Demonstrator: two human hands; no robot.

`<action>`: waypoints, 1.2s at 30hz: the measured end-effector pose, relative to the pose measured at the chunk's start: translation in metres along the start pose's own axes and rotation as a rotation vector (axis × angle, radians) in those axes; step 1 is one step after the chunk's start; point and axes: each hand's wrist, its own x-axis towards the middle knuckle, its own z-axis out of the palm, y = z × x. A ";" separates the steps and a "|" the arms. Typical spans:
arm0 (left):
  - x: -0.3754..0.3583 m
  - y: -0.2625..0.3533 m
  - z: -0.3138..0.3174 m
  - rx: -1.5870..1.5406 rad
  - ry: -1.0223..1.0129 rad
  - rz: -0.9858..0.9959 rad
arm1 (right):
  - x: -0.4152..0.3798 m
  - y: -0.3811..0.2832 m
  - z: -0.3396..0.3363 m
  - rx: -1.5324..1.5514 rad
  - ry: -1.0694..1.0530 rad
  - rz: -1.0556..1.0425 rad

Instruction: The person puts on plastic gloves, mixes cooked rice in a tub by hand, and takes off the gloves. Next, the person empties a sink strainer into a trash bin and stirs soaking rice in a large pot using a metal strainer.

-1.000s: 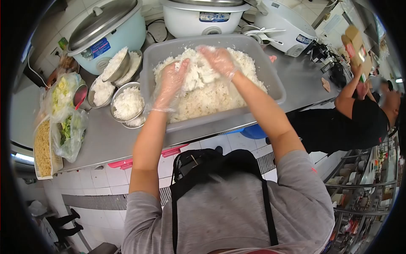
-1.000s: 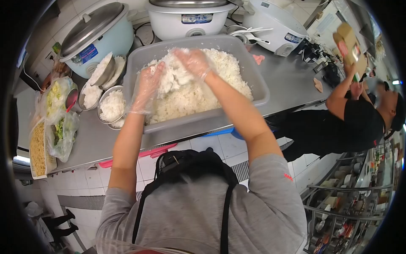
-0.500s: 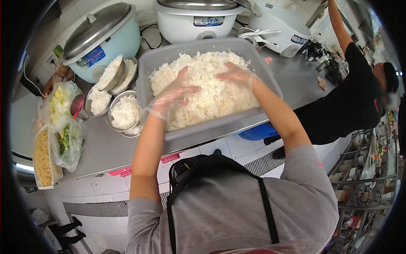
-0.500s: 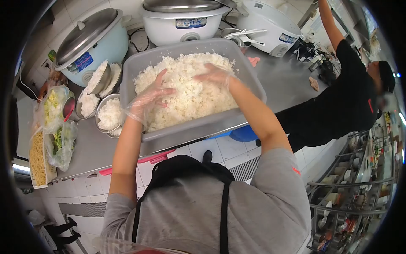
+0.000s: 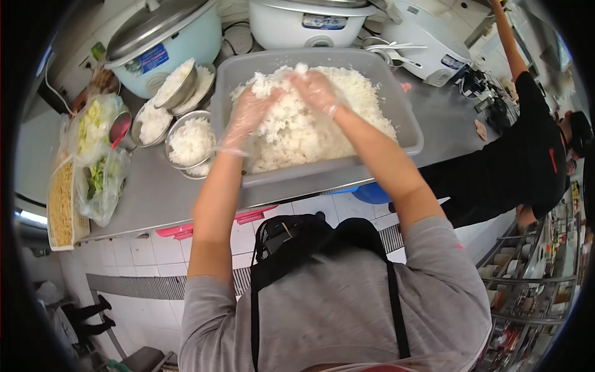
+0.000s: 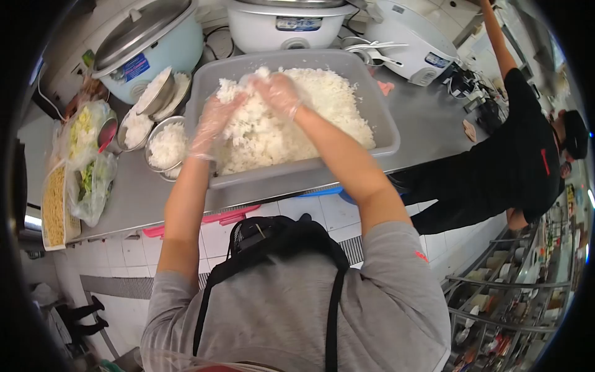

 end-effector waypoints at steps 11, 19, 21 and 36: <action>-0.001 -0.040 0.007 0.722 -0.404 -0.004 | -0.077 0.069 -0.016 -0.742 -0.033 -0.500; -0.045 0.022 0.034 0.772 -0.709 0.272 | -0.054 0.150 -0.094 -0.686 -0.231 0.408; -0.046 0.011 0.063 0.834 -0.734 0.553 | -0.044 0.141 -0.082 -0.383 -0.250 0.563; 0.080 0.074 0.136 0.796 -0.316 0.621 | -0.047 0.031 -0.147 -0.470 0.161 0.372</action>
